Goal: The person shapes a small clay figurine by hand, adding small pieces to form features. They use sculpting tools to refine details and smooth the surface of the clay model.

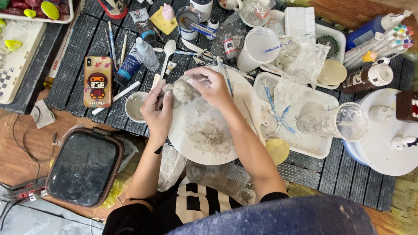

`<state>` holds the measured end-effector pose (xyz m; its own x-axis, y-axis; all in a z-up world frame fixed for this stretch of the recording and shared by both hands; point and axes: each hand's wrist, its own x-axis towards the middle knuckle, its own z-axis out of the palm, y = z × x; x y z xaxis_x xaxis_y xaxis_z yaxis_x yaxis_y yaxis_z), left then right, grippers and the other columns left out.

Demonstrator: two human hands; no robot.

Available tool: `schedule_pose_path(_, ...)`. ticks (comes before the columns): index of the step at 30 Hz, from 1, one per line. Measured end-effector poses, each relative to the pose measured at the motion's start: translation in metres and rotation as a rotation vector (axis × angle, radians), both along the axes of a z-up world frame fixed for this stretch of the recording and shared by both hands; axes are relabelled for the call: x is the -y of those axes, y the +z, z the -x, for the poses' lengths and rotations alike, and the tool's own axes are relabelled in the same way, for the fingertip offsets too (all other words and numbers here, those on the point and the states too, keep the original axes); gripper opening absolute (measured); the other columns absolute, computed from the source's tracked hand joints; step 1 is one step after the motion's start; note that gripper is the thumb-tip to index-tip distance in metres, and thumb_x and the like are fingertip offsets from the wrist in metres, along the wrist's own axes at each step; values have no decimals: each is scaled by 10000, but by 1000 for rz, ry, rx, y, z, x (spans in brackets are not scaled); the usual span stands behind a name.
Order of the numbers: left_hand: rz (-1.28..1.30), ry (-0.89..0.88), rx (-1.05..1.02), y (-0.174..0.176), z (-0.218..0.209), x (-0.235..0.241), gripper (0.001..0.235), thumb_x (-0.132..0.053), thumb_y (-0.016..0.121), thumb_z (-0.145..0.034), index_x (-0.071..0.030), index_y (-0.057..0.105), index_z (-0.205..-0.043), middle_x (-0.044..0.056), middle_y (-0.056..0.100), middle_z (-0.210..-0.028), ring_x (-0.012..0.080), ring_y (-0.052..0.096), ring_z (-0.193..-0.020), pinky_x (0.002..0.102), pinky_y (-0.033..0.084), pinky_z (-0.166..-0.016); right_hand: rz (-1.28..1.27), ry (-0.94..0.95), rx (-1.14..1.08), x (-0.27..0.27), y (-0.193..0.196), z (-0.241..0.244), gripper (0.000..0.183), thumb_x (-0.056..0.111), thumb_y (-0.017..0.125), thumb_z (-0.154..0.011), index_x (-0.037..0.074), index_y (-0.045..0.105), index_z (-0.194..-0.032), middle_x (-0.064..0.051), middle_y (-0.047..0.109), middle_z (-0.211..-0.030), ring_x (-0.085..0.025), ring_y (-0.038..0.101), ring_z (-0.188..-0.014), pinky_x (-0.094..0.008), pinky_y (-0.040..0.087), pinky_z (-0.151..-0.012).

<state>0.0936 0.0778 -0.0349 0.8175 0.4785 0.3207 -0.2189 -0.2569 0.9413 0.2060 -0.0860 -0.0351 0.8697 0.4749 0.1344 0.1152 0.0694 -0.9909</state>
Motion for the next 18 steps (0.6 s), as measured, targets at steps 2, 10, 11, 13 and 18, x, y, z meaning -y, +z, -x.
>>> schedule_pose_path(2,-4,7,-3,-2,-1,0,293,-11,676,-1026,33,669,-1316,119,727,-1204,127,705,-1055,263,587,-925,30,19,86,1,4,0,195,14,701,-966,14,722,-1160,-41,754,-1100,-68,702,-960,-233,577,-835)
schedule_pose_path(10,-45,51,-21,-11,2,-2,303,-26,697,-1003,37,685,-1299,108,752,-1150,111,708,-991,247,572,-891,223,23,194,1,9,-5,207,31,747,-927,58,763,-1132,-4,788,-1057,-42,651,-813,-207,509,-702)
schedule_pose_path(11,-30,52,-18,-11,2,-1,301,-26,696,-1009,38,682,-1303,113,751,-1156,114,706,-997,251,573,-896,197,37,174,1,10,-5,212,28,737,-931,58,755,-1140,-6,782,-1076,-41,665,-848,-207,519,-718)
schedule_pose_path(13,-1,52,-11,-9,2,1,299,-28,694,-1021,39,675,-1312,121,747,-1167,120,702,-1008,259,576,-907,139,69,147,2,13,-4,236,20,712,-940,58,736,-1171,-8,768,-1114,-44,680,-916,-212,535,-771)
schedule_pose_path(18,158,-22,27,-2,4,5,412,-39,595,-1054,16,525,-1456,122,698,-1269,116,677,-1102,245,562,-927,91,86,139,14,23,-1,335,0,671,-919,72,670,-1246,-18,720,-1217,-81,686,-1067,-228,545,-848)
